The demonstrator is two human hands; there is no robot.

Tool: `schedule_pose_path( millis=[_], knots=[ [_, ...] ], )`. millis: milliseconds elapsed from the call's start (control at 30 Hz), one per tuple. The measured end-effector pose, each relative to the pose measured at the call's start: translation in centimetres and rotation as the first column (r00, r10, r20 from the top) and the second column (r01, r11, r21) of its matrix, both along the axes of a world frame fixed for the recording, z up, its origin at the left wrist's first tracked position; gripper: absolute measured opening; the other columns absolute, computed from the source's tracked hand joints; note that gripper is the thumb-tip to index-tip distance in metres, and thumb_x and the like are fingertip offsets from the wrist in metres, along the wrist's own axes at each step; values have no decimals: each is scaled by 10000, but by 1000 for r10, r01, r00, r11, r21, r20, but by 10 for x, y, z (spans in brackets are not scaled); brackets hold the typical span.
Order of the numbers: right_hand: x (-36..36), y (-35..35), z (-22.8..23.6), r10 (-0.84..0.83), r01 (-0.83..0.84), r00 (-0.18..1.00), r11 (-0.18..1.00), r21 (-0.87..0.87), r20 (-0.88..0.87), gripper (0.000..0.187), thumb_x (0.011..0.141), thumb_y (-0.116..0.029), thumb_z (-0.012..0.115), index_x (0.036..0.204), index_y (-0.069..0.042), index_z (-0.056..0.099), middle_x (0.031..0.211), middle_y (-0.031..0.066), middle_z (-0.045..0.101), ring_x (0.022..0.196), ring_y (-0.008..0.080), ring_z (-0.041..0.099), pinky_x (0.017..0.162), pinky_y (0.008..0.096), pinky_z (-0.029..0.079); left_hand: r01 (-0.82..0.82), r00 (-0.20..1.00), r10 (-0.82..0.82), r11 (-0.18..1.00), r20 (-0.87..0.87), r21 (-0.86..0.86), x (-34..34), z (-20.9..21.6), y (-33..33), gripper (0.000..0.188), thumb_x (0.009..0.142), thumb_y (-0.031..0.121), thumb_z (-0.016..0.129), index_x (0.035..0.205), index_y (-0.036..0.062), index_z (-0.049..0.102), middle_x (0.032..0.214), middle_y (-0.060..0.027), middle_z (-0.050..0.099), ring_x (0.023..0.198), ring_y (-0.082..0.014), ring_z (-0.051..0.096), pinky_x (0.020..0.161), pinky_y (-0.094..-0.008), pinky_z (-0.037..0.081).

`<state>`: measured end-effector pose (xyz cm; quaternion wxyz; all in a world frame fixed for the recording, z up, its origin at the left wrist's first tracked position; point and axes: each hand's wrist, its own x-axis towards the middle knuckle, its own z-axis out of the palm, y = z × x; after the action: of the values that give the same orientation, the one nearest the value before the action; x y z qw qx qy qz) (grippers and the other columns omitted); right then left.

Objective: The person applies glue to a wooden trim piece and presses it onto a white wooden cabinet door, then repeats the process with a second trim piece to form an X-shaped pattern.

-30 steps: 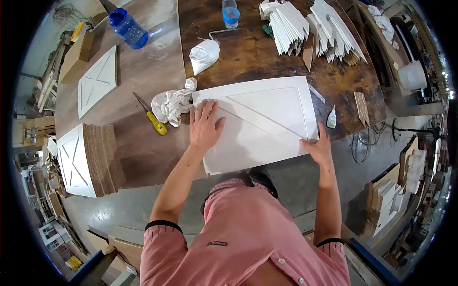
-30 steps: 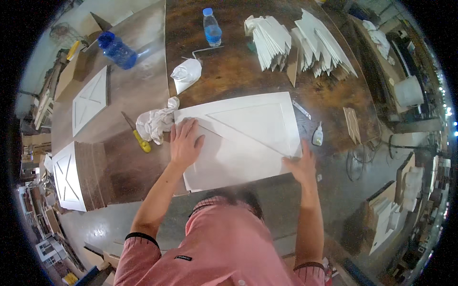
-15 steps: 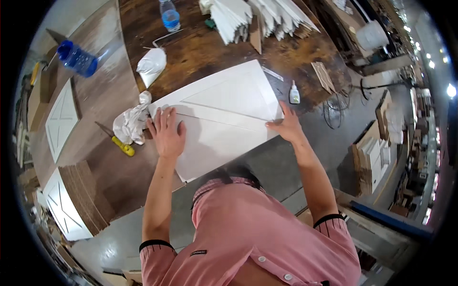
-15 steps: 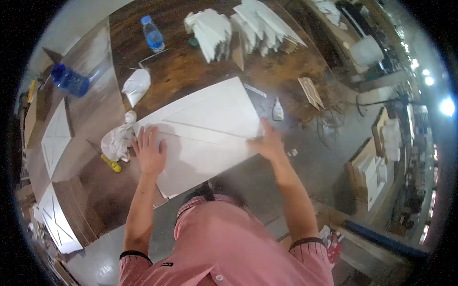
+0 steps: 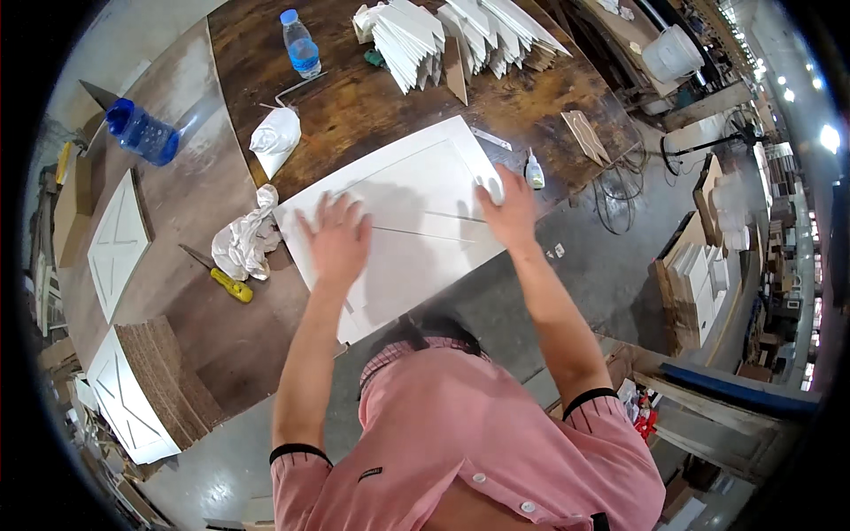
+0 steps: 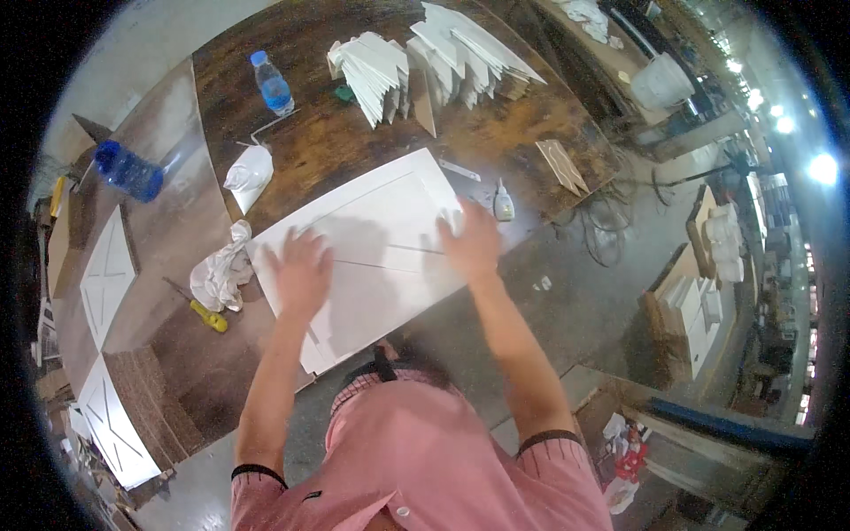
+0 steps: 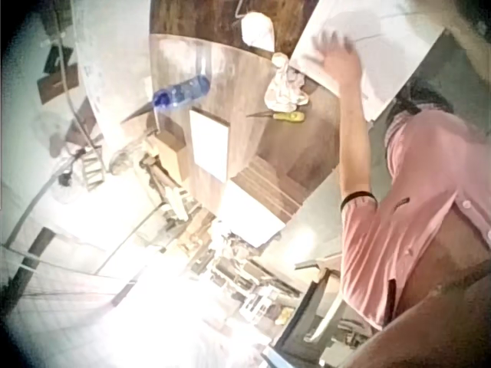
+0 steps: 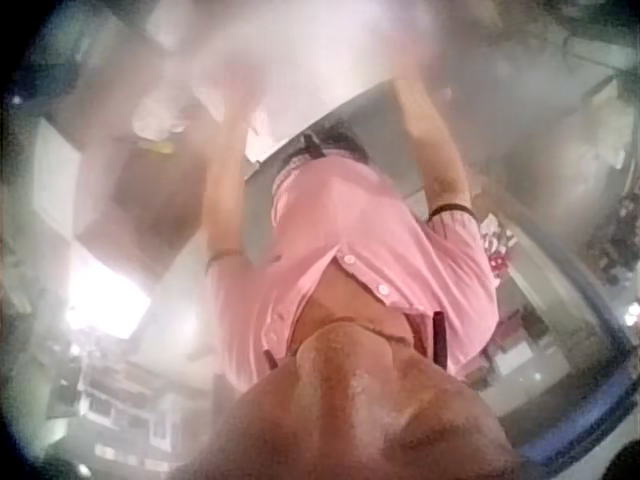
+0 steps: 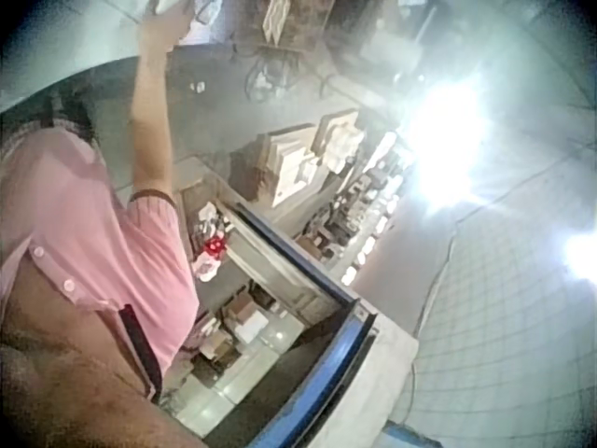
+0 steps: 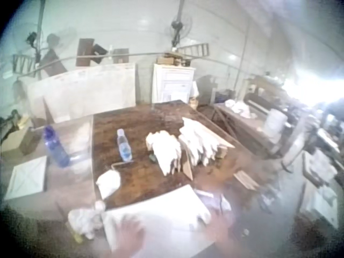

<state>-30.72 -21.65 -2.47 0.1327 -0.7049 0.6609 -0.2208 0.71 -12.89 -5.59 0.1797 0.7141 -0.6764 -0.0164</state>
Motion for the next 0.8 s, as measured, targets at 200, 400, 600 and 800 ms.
schedule_pose_path(
  millis=[200, 400, 600, 800],
  knots=[
    [78, 4, -37, 28, -54, 987, 986, -159, -157, 578, 999, -419, 629, 1501, -144, 547, 1509, 194, 521, 1431, 398, 444, 1173, 627, 315, 105, 993, -102, 994, -57, 40, -104, -10, -72, 538, 1042, 370, 528, 1530, 144, 530, 1664, -117, 398, 1593, -337, 258, 1260, -718, 75],
    [83, 10, -29, 32, -60, 975, 990, -124, -219, 593, 1009, -375, 593, 1545, -139, 499, 1566, 192, 442, 1489, 425, 355, 1196, 707, 221, -65, 997, 68, 996, -33, 64, -65, -17, -80, 742, 1045, 500, 504, 1660, 137, 306, 1706, -185, 296, 1616, -382, 171, 1280, -681, 18],
    [80, 6, -35, 40, -63, 971, 994, -87, -236, 574, 995, -358, 612, 1523, -149, 527, 1570, 159, 444, 1488, 422, 357, 1205, 704, 214, -206, 976, 202, 977, 87, 48, 49, -14, -82, 691, 1051, 494, 529, 1637, 160, 373, 1679, -183, 326, 1596, -401, 206, 1262, -707, 69],
    [87, -2, -37, 46, -85, 959, 988, -128, -279, 606, 964, -397, 653, 1512, -161, 550, 1579, 182, 440, 1497, 433, 352, 1202, 720, 212, -181, 979, 166, 975, 114, 132, 46, -10, -93, 626, 1067, 455, 518, 1631, 212, 396, 1675, -123, 352, 1593, -354, 231, 1278, -684, 67]
  ],
)
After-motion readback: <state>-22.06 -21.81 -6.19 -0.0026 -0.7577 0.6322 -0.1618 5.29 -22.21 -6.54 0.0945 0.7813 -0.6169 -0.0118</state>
